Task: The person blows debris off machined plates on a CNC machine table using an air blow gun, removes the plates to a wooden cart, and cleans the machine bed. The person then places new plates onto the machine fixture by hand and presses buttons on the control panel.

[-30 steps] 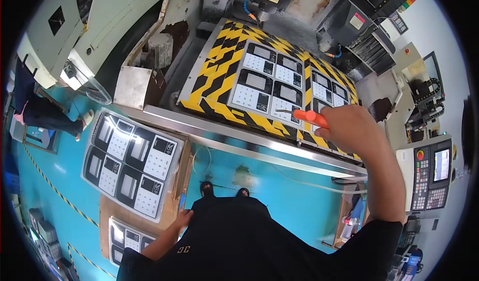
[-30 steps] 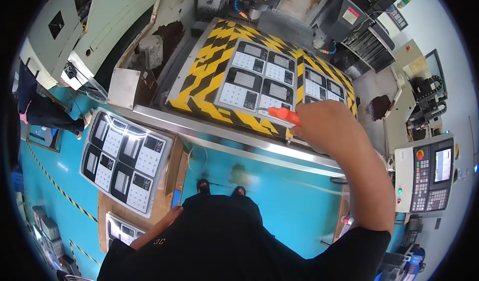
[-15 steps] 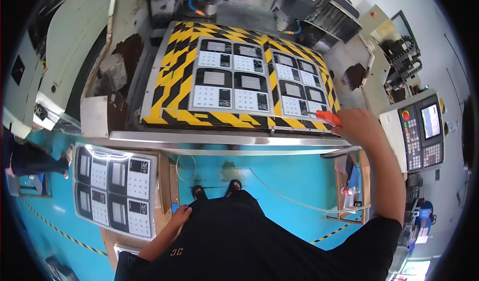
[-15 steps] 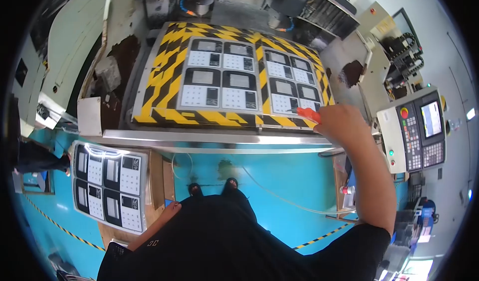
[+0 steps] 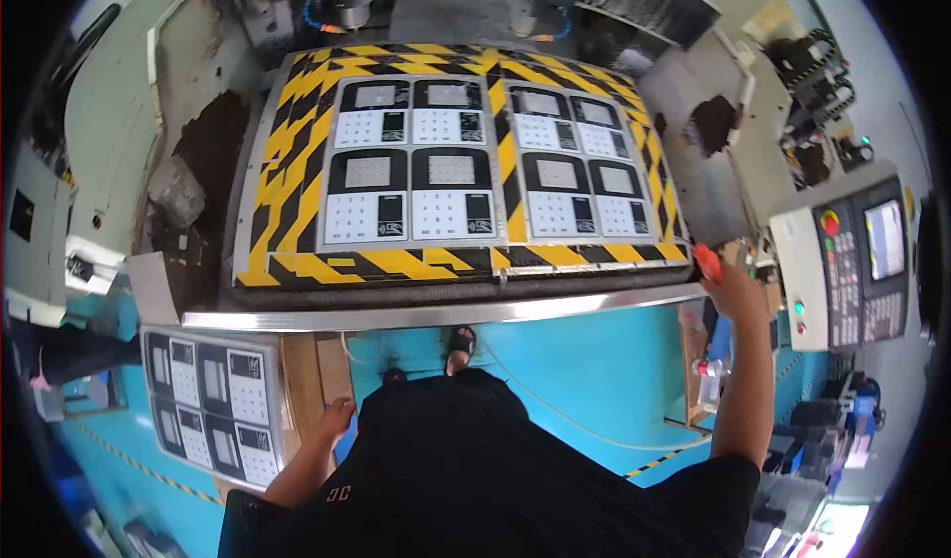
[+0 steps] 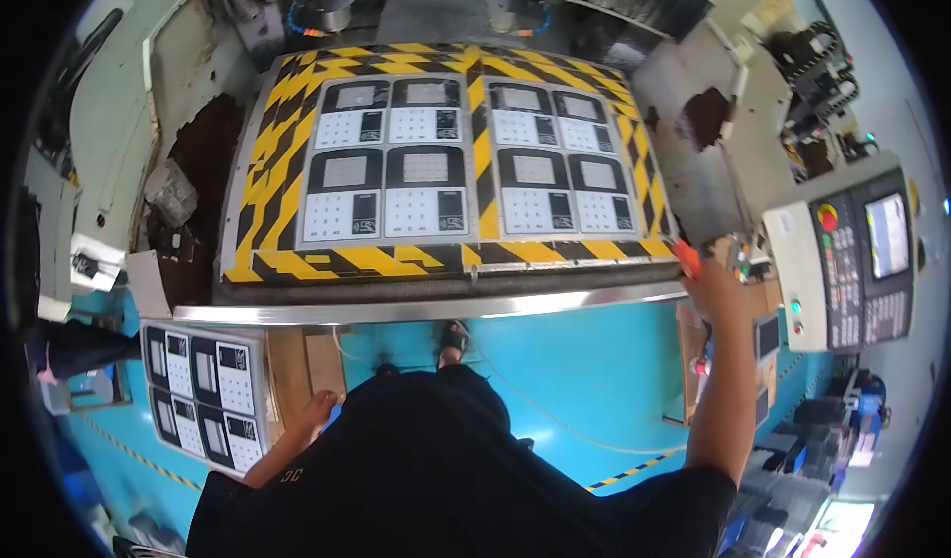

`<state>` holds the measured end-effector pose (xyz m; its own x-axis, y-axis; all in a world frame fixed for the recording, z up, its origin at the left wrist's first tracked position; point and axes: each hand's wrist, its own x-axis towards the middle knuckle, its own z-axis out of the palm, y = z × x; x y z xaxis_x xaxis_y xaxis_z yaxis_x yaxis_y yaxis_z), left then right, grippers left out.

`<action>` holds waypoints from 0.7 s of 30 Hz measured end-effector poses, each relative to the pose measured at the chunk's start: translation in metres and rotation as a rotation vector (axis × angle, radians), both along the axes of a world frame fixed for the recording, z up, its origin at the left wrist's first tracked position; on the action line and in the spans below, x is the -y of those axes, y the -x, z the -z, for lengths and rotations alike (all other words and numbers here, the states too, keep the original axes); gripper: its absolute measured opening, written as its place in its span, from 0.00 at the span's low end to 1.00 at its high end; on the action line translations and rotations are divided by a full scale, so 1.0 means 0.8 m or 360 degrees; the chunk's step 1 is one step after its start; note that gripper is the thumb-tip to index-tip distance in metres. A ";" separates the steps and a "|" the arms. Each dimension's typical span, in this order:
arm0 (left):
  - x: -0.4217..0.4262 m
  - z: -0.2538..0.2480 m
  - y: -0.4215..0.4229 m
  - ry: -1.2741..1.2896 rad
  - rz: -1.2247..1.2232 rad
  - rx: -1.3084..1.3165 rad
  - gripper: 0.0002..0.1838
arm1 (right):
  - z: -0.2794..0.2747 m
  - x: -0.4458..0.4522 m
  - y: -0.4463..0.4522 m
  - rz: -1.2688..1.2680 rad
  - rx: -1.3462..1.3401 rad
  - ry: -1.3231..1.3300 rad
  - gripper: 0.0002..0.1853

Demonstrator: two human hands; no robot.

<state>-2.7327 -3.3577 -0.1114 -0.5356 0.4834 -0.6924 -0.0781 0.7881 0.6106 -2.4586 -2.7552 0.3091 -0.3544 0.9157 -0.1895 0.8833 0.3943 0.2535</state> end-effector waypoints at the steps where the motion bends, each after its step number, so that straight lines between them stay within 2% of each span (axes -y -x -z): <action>1: -0.004 0.011 0.002 0.0007 -0.0076 -0.0008 0.28 | 0.022 -0.020 -0.020 0.0032 -0.0001 -0.0038 0.19; 4: -0.025 0.015 0.002 0.0111 -0.0273 0.0202 0.28 | 0.064 -0.011 -0.022 0.0116 -0.0075 0.0047 0.21; 5: -0.032 0.015 0.000 0.0138 -0.0320 0.0214 0.27 | 0.071 0.008 -0.003 0.0087 0.0016 0.0108 0.20; 7: -0.050 0.017 -0.006 0.0175 -0.0409 0.0241 0.26 | 0.070 0.057 0.045 -0.0104 0.0032 0.0292 0.18; 10: -0.094 -0.011 -0.013 0.0361 -0.0336 0.0364 0.26 | 0.097 0.097 0.084 -0.0415 -0.0260 0.0566 0.20; 13: -0.091 0.053 -0.024 0.0144 -0.0200 0.0362 0.24 | 0.090 0.100 0.088 -0.0656 -0.0414 0.0616 0.21; 14: -0.122 0.002 -0.024 0.0123 -0.0170 0.0325 0.23 | 0.090 0.079 0.079 -0.0476 -0.0351 0.0612 0.21; 17: -0.132 0.013 -0.021 -0.0100 -0.0382 0.0492 0.17 | 0.108 -0.003 0.026 -0.0046 -0.0352 0.0379 0.21; 19: -0.144 -0.007 -0.008 0.0076 -0.0372 0.0509 0.19 | 0.111 -0.016 0.010 0.0024 -0.0370 0.0219 0.21; 21: -0.147 -0.011 -0.007 0.0133 -0.0372 0.0526 0.20 | 0.090 0.021 0.036 -0.0094 -0.0299 0.0412 0.21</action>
<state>-2.7270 -3.2403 -0.1026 -0.3667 0.3100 -0.8771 -0.4421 0.7715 0.4575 -2.4875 -2.7719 0.2371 -0.4563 0.8224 -0.3398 0.8788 0.4763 -0.0272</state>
